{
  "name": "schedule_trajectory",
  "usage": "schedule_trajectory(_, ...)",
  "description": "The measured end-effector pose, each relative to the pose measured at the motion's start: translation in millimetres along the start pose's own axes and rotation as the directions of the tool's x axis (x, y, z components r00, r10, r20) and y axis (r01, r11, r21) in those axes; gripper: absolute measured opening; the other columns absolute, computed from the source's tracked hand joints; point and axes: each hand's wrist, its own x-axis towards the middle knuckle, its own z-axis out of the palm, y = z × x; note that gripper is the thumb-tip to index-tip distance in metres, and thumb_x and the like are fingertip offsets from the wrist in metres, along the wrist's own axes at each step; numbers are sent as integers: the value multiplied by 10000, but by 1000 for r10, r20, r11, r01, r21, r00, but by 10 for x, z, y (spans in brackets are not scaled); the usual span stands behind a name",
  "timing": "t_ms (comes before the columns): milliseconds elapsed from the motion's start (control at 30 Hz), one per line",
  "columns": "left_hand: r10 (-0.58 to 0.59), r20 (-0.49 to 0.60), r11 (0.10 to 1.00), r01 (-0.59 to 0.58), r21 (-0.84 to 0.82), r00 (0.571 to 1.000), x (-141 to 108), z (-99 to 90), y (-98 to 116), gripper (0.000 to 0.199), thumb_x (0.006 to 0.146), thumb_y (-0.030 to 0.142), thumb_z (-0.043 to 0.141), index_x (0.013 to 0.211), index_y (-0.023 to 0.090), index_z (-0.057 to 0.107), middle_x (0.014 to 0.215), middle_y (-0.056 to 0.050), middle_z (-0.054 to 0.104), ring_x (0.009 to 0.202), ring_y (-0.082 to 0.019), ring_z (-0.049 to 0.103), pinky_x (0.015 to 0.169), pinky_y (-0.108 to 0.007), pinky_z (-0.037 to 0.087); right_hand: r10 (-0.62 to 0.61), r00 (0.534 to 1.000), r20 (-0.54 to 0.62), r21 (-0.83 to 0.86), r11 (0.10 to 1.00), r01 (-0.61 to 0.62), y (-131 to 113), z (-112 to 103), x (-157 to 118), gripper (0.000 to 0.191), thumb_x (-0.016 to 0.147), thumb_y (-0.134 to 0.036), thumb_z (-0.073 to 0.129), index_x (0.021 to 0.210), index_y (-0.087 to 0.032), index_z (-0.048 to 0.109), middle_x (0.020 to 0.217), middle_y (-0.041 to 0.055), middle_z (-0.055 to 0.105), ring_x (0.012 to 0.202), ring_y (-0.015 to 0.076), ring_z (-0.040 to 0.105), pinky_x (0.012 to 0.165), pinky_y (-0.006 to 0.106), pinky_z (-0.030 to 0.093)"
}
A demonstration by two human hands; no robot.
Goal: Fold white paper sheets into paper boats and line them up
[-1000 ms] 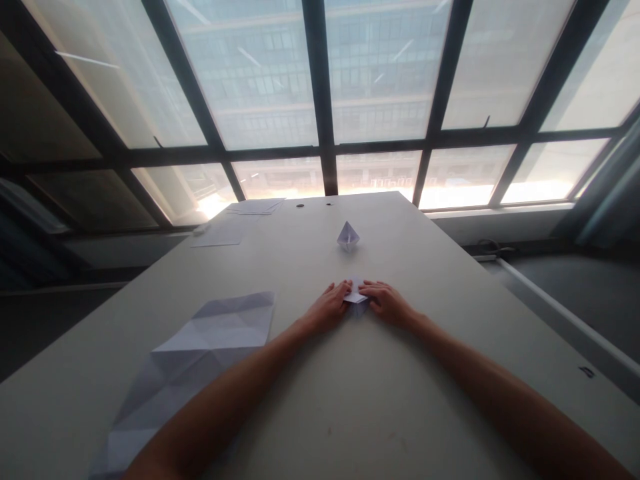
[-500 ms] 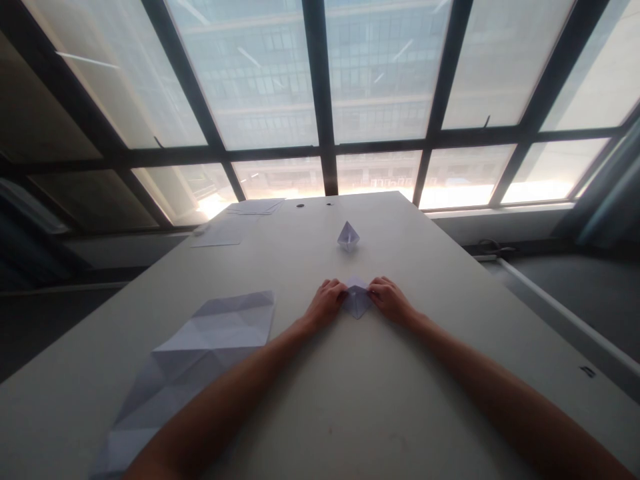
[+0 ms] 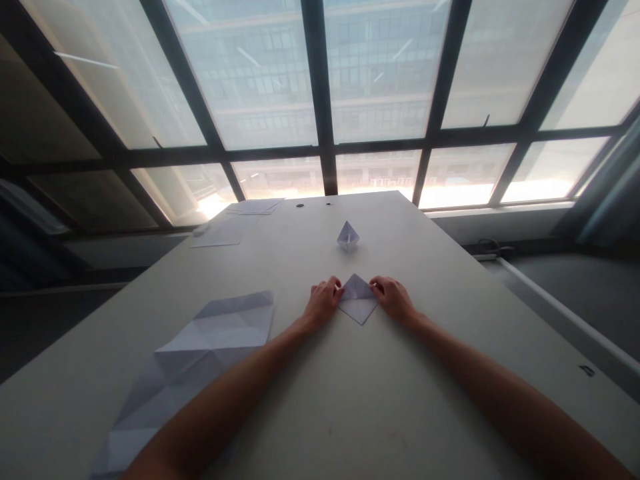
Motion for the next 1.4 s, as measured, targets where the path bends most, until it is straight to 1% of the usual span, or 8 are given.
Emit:
schedule_trajectory(167, -13, -7, 997, 14, 75, 1000, -22, 3, 7, 183, 959, 300, 493, 1083, 190, 570, 821, -33, 666, 911, -243, 623, 890, -393, 413, 24, 1000, 2, -73, 997, -24, -15, -10, -6, 158, 919, -258, 551, 989, -213, 685, 864, 50, 702, 834, 191, 624, 769, 278, 430)
schedule_trajectory(333, 95, -17, 993, -94, 66, 995, -32, -2, 10, 360, 919, 186, 479, 1271, 218, 546, 1181, -73, 647, 1146, -243, 551, 998, -404, 413, -44, 999, 7, -129, 991, 44, -25, -22, -13, 136, 910, -187, 567, 896, -203, 702, 930, 69, 677, 906, 193, 598, 830, 284, 433)
schedule_trajectory(467, 322, 114, 947, -320, -34, 940, -23, 9, -7, 498, 952, 148, 363, 1431, 252, 455, 1461, -24, 495, 1373, -182, 399, 1148, -366, 317, -157, 986, 57, -77, 984, 161, -37, -17, -16, 200, 931, -162, 539, 946, -225, 729, 1011, 58, 680, 992, 191, 582, 911, 295, 434)
schedule_trajectory(600, 351, 287, 931, -365, -5, 891, -27, 14, -11, 492, 1029, 387, 315, 1501, 257, 364, 1577, -19, 320, 1475, -212, 232, 1201, -426, 195, -195, 974, 120, -99, 973, 207, -115, 4, -51, 257, 935, -139, 500, 1021, -211, 731, 1111, 73, 680, 1077, 200, 566, 993, 314, 406)
schedule_trajectory(800, 357, 327, 913, -401, 73, 875, -65, -21, 27, 689, 991, 606, 312, 1564, 246, 180, 1612, -63, 186, 1496, -226, 139, 1204, -404, 119, -194, 949, 249, -159, 958, 238, -200, 107, -130, 560, 970, -382, 465, 1475, -149, 405, 1514, 140, 417, 1405, 250, 344, 1168, 436, 217)
schedule_trajectory(933, 371, 359, 899, -428, 92, 856, -69, -37, 24, 790, 959, 673, 305, 1573, 213, 120, 1617, -85, 149, 1501, -242, 103, 1203, -406, 94, -180, 926, 333, -186, 950, 251, -154, 167, -130, 584, 1004, -352, 319, 1533, -110, 269, 1587, 145, 255, 1480, 248, 185, 1188, 528, 103)
schedule_trajectory(1133, 390, 362, 890, -448, 89, 847, -66, -55, 23, 744, 969, 656, 301, 1573, 273, 95, 1625, -71, 113, 1502, -236, 94, 1200, -412, 103, -148, 940, 306, -213, 952, 219, -149, 189, -142, 566, 1005, -343, 280, 1517, -103, 309, 1580, 168, 250, 1482, 260, 171, 1173, 579, 81)
schedule_trajectory(1400, 382, 379, 895, -439, 74, 843, -55, -56, -1, 631, 970, 629, 360, 1534, 371, 249, 1630, -41, 113, 1497, -282, 112, 1195, -468, 122, 18, 979, 203, -208, 978, 25, -135, 246, -85, 500, 999, -252, 265, 1462, -152, 425, 1552, 142, 347, 1459, 268, 250, 1174, 541, 155)
